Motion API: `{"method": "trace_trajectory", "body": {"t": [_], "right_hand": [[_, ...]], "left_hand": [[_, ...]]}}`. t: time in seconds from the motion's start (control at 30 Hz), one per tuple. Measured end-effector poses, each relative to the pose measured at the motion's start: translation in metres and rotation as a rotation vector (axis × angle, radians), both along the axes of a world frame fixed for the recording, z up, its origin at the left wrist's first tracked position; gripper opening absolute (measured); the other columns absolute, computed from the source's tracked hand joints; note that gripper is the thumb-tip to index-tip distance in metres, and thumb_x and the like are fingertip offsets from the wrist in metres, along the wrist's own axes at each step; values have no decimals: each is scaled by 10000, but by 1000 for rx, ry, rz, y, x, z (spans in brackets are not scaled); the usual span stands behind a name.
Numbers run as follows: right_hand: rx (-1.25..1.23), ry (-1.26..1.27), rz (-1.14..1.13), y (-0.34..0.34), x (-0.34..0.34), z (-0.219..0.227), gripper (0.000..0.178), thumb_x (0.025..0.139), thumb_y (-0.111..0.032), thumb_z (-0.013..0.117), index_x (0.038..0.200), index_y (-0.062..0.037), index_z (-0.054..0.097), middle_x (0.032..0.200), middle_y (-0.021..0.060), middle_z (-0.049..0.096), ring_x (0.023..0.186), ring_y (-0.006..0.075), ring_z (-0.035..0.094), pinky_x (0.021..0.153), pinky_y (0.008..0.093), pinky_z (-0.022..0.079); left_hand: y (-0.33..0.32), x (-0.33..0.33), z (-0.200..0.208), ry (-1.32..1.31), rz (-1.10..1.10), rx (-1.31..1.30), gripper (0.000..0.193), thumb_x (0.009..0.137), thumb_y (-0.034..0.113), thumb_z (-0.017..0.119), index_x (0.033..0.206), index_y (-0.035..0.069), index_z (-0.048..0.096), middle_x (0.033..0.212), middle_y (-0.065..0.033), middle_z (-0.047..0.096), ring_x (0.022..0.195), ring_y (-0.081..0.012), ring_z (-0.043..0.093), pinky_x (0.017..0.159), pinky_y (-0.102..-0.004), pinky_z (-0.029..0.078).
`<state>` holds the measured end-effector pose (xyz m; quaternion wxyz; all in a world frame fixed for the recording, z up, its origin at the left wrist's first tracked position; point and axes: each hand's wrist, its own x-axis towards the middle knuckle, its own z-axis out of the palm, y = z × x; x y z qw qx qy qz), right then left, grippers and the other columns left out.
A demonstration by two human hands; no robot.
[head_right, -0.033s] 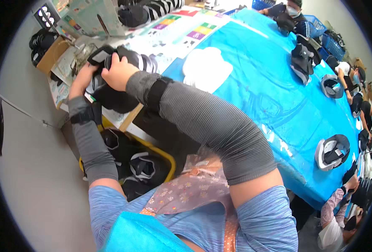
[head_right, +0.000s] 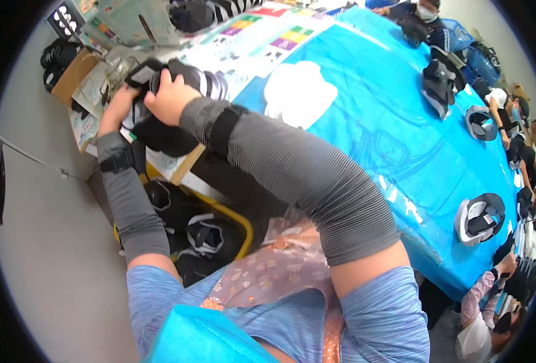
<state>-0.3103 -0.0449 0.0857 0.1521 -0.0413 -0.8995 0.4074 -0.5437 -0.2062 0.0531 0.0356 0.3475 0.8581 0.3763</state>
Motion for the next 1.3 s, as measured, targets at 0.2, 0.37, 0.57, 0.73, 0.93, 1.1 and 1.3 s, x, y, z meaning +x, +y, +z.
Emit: {"method": "trace_trajectory", "body": {"t": [0.2,0.37,0.57,0.73,0.93,1.1,1.3], "right_hand": [[49,42,-261,2,-18,-6,387,941,-270,526,1279,-83,501,1215,354,533,1084,526,609,862,563,543],[594,194,-128,31,-27,-37,287,872,-187,583,1139,-91,538,1205,350,507,923,496,672,742,525,590],[-235,0,-46,86,17,-36,827,973,-587,531,1547,-37,301,1427,304,514,1353,378,502,1114,424,395],[-19,-213,514,91,189,-49,590,1017,-504,526,1274,25,574,1165,214,683,1118,343,654,950,432,512],[-262,-685,345,139,432,-24,478,1000,-335,629,1351,-16,576,1283,183,652,1148,282,642,988,378,507],[-569,-356,-392,113,560,-41,380,961,-102,633,1329,-21,589,1254,106,666,1127,197,631,967,354,505],[-915,-35,-537,82,580,-85,334,969,-44,595,1300,6,594,1233,106,668,1129,175,626,990,325,486]], "left_hand": [[33,3,28,-5,-59,-191,469,910,226,535,1257,-86,588,1231,-211,663,1049,-276,625,958,-374,472],[60,25,50,-91,-170,-364,497,973,307,512,1254,-90,616,1217,-198,684,1055,-277,638,950,-366,471],[100,14,30,410,-269,-647,426,1039,286,357,1276,42,614,1241,-286,627,1164,-438,587,971,-467,472],[13,-10,25,202,-150,-525,514,1003,373,467,1316,-21,571,1289,-260,615,1136,-386,612,968,-418,472],[0,41,63,-81,49,-4,694,956,391,671,1465,-22,443,1417,-183,548,1240,-231,550,1024,-332,425],[27,173,86,331,252,345,733,952,453,666,1473,-13,446,1472,-202,512,1328,-308,515,1085,-397,401],[87,237,31,964,502,-519,832,817,497,767,1510,185,428,1188,-108,625,1168,-327,584,1066,-599,377]]}}
